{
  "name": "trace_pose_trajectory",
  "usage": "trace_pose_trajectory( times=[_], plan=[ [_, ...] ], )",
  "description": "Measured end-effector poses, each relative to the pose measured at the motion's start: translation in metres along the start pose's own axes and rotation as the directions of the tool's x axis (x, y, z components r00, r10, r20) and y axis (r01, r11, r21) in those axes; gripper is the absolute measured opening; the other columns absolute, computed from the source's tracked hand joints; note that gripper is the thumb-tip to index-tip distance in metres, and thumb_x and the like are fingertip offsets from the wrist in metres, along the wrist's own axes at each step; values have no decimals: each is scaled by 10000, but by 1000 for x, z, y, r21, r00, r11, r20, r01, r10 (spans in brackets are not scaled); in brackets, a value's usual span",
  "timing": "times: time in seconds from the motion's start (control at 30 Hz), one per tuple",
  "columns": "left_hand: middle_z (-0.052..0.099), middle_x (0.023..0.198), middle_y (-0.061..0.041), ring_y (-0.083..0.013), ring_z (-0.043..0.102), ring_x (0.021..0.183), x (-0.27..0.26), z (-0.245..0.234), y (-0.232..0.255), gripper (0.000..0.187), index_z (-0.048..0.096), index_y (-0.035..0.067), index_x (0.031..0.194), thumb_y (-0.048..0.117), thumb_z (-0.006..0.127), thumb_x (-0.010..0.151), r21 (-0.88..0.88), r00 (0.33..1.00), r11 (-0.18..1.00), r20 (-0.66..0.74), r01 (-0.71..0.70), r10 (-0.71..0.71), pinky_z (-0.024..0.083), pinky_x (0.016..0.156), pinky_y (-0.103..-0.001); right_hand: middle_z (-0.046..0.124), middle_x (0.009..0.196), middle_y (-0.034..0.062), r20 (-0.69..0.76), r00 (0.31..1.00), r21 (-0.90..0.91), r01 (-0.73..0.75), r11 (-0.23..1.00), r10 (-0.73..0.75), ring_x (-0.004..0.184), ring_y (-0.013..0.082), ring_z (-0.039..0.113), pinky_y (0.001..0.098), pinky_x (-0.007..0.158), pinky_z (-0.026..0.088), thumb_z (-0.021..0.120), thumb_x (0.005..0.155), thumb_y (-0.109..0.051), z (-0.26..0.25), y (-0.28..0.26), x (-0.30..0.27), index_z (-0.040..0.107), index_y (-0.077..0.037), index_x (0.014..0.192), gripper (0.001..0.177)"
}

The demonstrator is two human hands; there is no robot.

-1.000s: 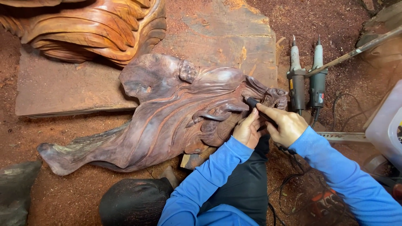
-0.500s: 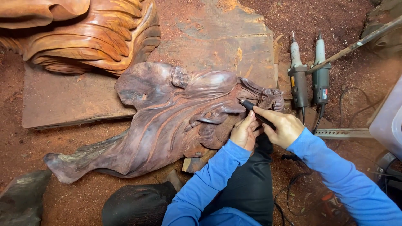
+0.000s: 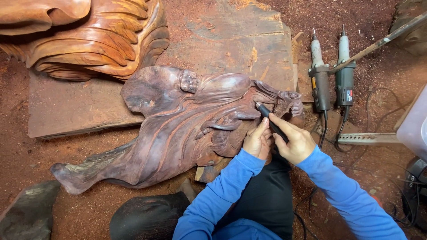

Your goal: Carving intricate details and textures into a wooden sculpture using a handheld rotary tool.

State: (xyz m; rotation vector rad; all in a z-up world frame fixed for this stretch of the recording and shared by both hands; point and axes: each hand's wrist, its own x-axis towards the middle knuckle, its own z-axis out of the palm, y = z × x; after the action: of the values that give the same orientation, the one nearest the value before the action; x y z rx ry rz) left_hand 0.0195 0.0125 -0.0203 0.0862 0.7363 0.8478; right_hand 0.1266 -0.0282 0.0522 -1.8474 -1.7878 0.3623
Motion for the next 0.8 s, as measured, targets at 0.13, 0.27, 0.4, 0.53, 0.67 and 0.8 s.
trace_pose_trajectory(
  times=[0.13, 0.27, 0.4, 0.53, 0.67, 0.8],
  plan=[
    [735, 1050, -155, -293, 698, 987, 14, -12, -10, 389, 735, 46, 1041, 384, 839, 877, -27, 1000, 1000, 2, 15, -15, 528, 911, -477, 759, 1161, 136, 4, 1000, 72, -16, 997, 15, 1042, 358, 714, 460, 831, 603, 732, 807, -71, -5, -9, 6, 719, -189, 1323, 529],
    [686, 993, -106, -257, 654, 946, -13, 16, 17, 421, 732, 54, 1007, 410, 871, 832, 23, 999, 999, -26, 34, -33, 516, 901, -451, 758, 1160, 145, -35, 999, 90, -20, 996, 23, 1042, 376, 708, 460, 817, 603, 724, 817, -58, -1, -6, -1, 720, -187, 1332, 531],
    [651, 1009, -144, -269, 646, 962, -11, 13, 15, 438, 746, 61, 1044, 413, 880, 820, 72, 999, 996, -27, 49, -47, 518, 917, -465, 760, 1145, 134, -97, 995, 79, -29, 996, 37, 1016, 356, 713, 455, 788, 601, 735, 824, -87, 7, 4, -12, 714, -221, 1351, 544],
    [606, 925, -72, -218, 643, 902, -17, 16, 19, 381, 744, 89, 995, 396, 880, 814, 69, 997, 995, -50, 67, -64, 539, 862, -392, 772, 1092, 130, -157, 987, 124, -4, 992, 23, 962, 367, 721, 453, 726, 607, 753, 798, -58, 14, 3, -13, 744, -238, 1310, 543],
    [690, 923, -81, -203, 686, 870, -16, 15, 14, 270, 775, 94, 956, 331, 858, 858, 106, 1000, 994, -5, 24, -24, 573, 823, -344, 771, 1123, 106, -205, 978, 139, -10, 990, 39, 974, 341, 722, 430, 743, 601, 746, 818, -81, 20, 8, -22, 738, -238, 1323, 529],
    [722, 962, -106, -230, 714, 907, -1, -1, -2, 229, 784, 103, 973, 310, 836, 889, 83, 1000, 997, 23, 10, -12, 591, 820, -362, 775, 1112, 95, -210, 977, 135, 5, 991, 23, 956, 327, 729, 422, 729, 605, 762, 797, -77, 15, 6, -20, 744, -233, 1310, 536]
  ],
)
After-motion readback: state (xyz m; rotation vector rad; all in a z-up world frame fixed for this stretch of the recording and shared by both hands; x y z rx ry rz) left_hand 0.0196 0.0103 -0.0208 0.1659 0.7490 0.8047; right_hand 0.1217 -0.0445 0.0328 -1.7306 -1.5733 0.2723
